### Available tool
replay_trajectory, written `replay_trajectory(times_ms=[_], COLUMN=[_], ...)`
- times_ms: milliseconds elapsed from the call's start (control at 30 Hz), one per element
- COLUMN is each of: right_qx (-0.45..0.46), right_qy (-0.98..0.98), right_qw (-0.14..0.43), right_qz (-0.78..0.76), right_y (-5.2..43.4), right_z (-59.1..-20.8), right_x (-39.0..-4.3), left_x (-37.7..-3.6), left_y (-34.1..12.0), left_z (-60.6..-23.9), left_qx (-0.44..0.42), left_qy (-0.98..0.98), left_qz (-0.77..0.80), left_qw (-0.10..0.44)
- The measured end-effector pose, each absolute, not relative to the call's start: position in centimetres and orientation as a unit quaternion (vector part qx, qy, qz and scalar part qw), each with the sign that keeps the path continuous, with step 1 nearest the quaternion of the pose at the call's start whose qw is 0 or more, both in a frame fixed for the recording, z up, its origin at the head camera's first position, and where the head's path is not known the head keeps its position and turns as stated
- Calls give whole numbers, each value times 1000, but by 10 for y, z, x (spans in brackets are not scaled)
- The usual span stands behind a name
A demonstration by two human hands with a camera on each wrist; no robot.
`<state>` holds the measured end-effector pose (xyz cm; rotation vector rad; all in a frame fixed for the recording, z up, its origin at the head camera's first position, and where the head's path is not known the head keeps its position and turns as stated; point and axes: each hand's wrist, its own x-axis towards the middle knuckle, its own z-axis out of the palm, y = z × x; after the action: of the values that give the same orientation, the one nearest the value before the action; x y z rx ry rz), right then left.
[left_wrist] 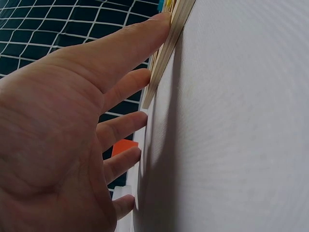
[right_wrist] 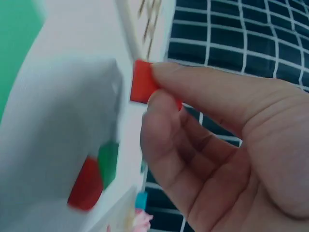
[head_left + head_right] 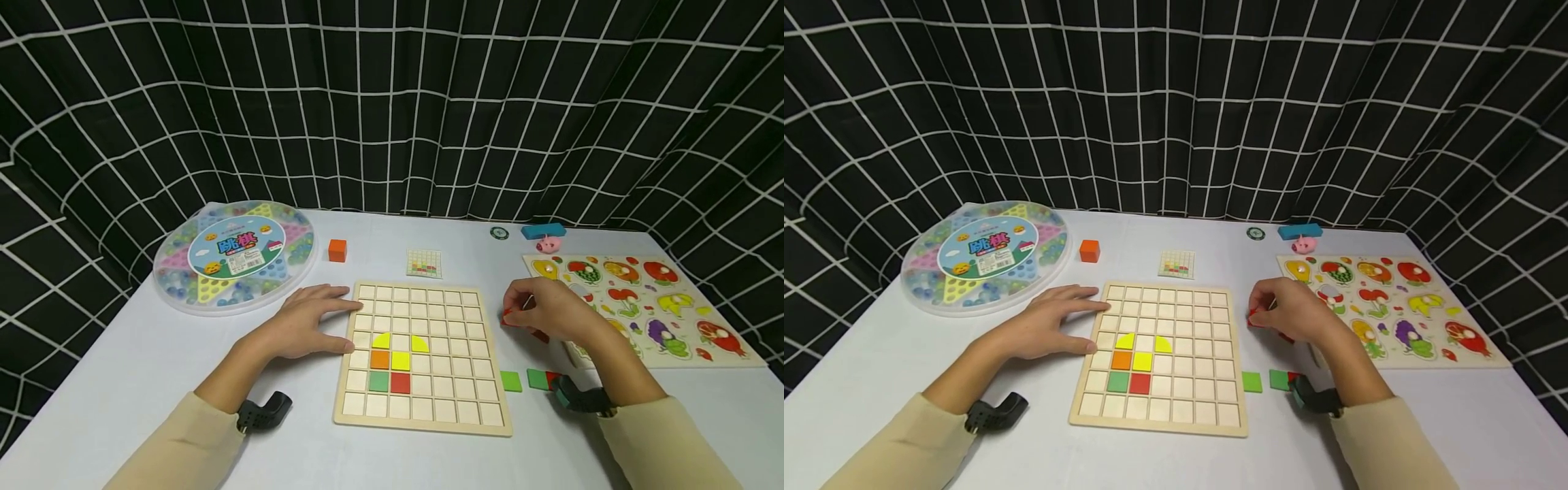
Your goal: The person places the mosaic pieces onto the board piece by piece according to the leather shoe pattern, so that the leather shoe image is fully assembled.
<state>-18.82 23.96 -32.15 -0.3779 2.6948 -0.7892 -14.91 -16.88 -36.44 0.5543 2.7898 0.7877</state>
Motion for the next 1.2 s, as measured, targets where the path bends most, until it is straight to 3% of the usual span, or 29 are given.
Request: replay_trajectory(times_ms=[233, 700, 1200], right_qx=[-183, -247, -292], right_qy=[897, 847, 881], right_qw=[177, 269, 210], right_qz=[-361, -386, -309], right_y=[209, 144, 127], right_z=[-314, -323, -328], right_x=[-175, -139, -123], left_x=[-150, -151, -151], left_y=[-169, -169, -169], left_z=[-363, -365, -364], left_qx=[183, 188, 191], left_qy=[941, 940, 941], left_qz=[266, 268, 263], left_qw=[99, 94, 94])
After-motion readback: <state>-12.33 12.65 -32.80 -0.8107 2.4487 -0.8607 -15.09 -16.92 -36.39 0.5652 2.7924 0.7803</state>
